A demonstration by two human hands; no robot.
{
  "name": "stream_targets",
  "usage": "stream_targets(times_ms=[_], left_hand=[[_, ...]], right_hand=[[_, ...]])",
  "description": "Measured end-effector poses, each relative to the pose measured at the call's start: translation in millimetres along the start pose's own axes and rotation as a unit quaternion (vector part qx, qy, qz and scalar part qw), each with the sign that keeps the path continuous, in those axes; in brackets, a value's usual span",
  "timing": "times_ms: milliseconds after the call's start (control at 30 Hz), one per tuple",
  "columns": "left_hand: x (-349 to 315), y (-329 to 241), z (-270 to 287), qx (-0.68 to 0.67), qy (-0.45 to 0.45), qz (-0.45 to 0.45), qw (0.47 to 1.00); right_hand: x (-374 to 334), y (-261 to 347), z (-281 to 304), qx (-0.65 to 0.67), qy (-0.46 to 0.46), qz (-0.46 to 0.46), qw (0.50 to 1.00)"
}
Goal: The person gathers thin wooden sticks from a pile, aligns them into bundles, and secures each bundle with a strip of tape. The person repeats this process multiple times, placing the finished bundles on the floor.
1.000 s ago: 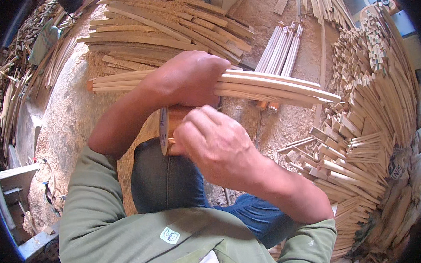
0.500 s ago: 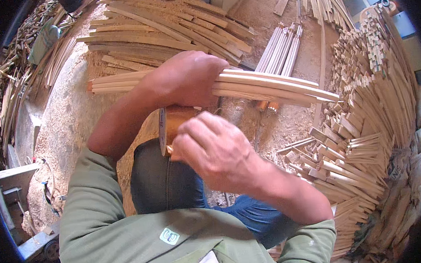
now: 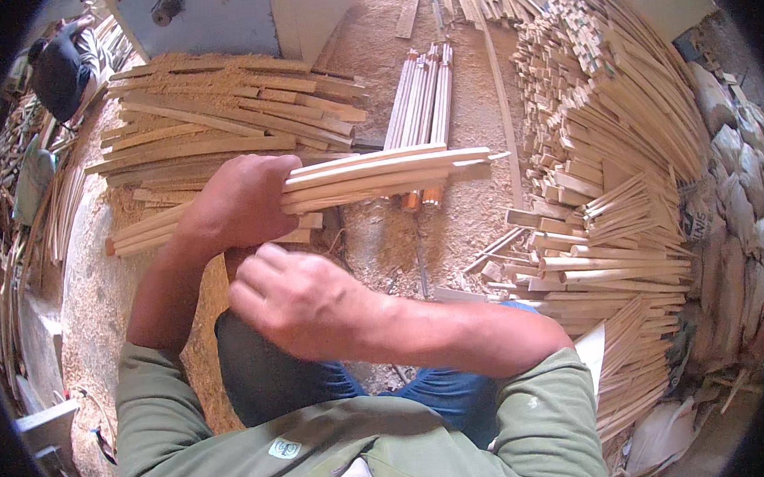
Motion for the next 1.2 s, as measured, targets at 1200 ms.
stream_targets(times_ms=[1200], left_hand=[[12,-18,-31,0.015,0.076,-0.029,0.997]], right_hand=[[-61,-93,114,-0.167,-0.048,-0.165,0.971]])
Point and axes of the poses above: each hand's wrist, its own x-axis towards the middle knuckle, its own z-axis out of the back of the hand, y = z × x, the point moved 10 cm from there along x, towards the middle knuckle, and after that the axes turned 14 degrees about x, right-handed, at the moved point
